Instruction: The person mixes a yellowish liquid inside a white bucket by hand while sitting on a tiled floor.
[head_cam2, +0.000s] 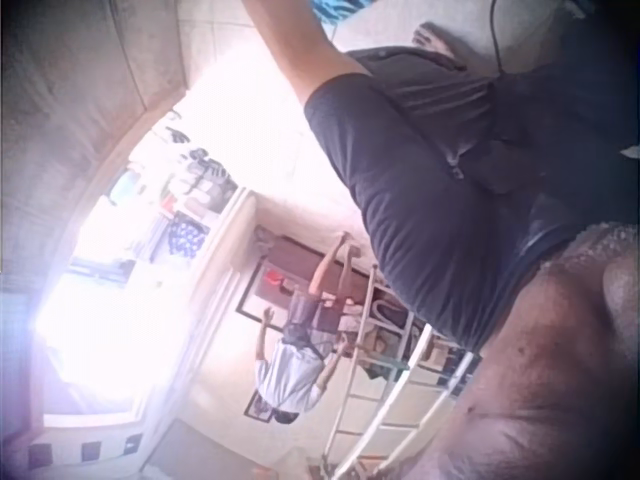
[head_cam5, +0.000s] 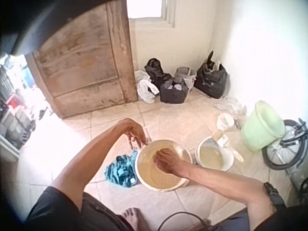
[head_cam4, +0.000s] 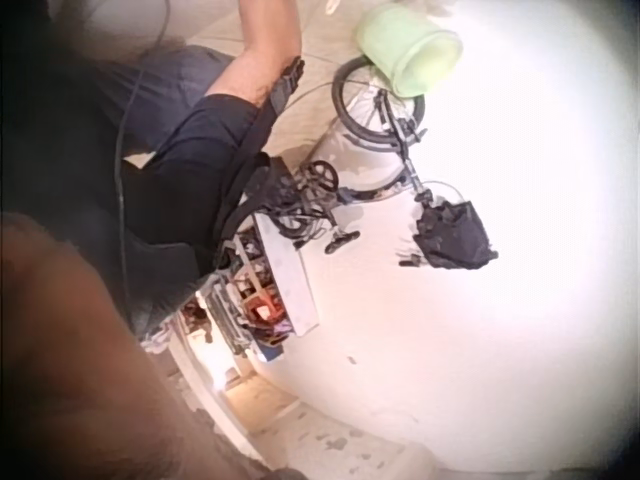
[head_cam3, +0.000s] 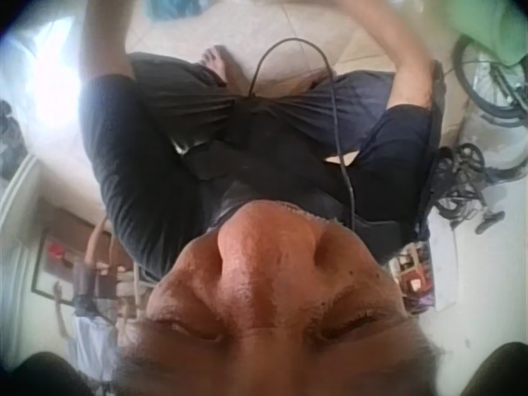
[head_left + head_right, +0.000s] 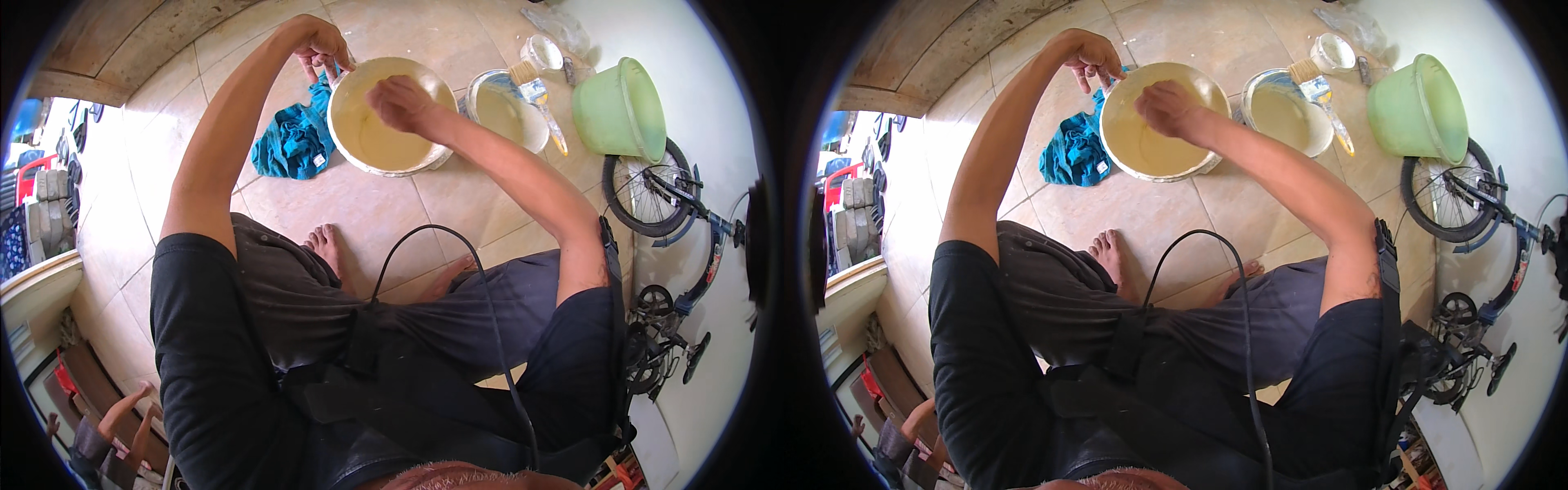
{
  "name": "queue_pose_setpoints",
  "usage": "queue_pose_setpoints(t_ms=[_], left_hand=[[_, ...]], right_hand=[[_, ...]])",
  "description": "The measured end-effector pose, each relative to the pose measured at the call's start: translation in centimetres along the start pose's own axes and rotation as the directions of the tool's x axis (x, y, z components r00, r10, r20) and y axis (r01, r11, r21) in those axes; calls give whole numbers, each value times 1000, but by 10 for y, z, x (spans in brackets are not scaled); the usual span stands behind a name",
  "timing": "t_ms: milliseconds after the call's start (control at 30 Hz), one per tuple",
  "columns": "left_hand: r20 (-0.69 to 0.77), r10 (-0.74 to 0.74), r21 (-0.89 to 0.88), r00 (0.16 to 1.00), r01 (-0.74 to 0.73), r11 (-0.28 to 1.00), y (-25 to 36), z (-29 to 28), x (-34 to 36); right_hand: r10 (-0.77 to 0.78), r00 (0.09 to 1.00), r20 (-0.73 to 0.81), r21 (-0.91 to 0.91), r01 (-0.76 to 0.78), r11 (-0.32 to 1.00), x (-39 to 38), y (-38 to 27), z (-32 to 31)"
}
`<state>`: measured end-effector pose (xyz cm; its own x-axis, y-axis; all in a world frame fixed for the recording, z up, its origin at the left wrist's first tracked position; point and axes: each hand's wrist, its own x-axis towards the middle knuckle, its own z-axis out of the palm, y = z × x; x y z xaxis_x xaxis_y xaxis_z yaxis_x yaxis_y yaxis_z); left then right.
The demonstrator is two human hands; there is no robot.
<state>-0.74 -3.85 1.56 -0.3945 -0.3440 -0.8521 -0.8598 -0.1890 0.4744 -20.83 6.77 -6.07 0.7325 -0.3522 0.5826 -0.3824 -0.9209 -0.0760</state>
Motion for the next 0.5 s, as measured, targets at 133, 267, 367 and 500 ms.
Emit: queue_pose_setpoints(t_ms=[133, 267, 367, 500], left_hand=[[-11, -10, -14, 1000, 10, 1000, -13, -3, -3], [-33, -15, -5, 999, 15, 1000, -9, -2, 1], [-49, -42, -2, 998, 41, 999, -13, -3, 5], [-14, -45, 41, 999, 45, 998, -4, -7, 9]], right_hand=[[201, 805, 558, -126, -158, 979, 20, -1, -33], [-12, 817, 577, 71, -36, 997, 1, -14, -25], [21, 869, 494, 174, -123, 977, 8, -24, -9], [165, 934, 316, 77, -199, 977, 5, 2, 0]])
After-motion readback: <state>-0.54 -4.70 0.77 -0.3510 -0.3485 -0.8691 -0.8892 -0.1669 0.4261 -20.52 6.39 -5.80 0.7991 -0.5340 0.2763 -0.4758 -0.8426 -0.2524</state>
